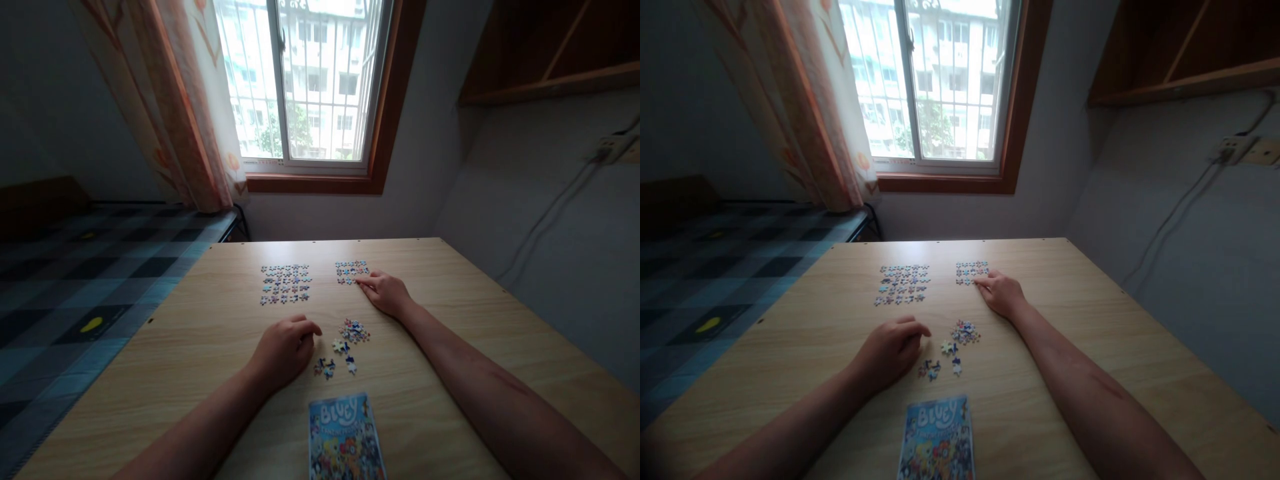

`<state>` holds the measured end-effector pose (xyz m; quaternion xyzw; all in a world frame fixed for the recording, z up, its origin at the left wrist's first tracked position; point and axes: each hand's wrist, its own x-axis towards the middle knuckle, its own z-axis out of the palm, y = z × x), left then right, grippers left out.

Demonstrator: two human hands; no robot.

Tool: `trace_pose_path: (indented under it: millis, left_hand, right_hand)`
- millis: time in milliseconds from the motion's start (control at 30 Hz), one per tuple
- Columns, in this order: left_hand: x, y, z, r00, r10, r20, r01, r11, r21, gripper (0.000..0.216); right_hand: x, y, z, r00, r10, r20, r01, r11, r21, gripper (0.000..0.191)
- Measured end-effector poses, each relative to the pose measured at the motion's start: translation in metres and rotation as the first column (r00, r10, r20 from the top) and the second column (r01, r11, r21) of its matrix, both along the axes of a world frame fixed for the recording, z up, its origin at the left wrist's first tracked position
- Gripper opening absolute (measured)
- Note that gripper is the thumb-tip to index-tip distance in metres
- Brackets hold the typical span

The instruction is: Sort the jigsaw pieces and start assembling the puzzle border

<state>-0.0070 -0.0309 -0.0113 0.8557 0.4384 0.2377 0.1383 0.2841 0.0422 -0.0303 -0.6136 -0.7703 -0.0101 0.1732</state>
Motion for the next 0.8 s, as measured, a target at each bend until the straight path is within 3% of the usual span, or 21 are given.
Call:
trace_pose_path:
  millis: [300,467,567,667,800]
  left_hand:
    - [0.001,0.0,0.0,1.0,0.003,-0.018,-0.003,1.0,-0.017,0.029]
    - [0.0,0.002,-0.002,0.999,0.001,-0.032,-0.002,1.0,-0.021,0.029]
    - [0.0,0.001,-0.002,1.0,-0.007,-0.016,0.006,1.0,-0.016,0.03]
    - [0.001,-0.003,0.0,0.996,-0.091,0.01,0.091,0.996,0.002,0.034]
    - [0.002,-0.007,0.001,0.972,-0.235,-0.017,0.235,0.971,0.031,0.038]
  right_hand:
    - [-0.001,0.002,-0.004,1.0,-0.013,0.019,0.013,1.0,0.011,0.035]
    - [-0.002,-0.001,-0.003,0.996,0.017,-0.091,-0.008,0.996,0.092,0.033]
    - [-0.005,-0.005,-0.002,0.963,0.172,-0.207,-0.15,0.982,0.119,0.028]
    - [-0.011,-0.013,-0.001,0.888,0.348,-0.301,-0.338,0.937,0.087,0.025]
    - [-0.02,-0.021,0.002,0.828,0.416,-0.376,-0.448,0.894,0.001,0.031]
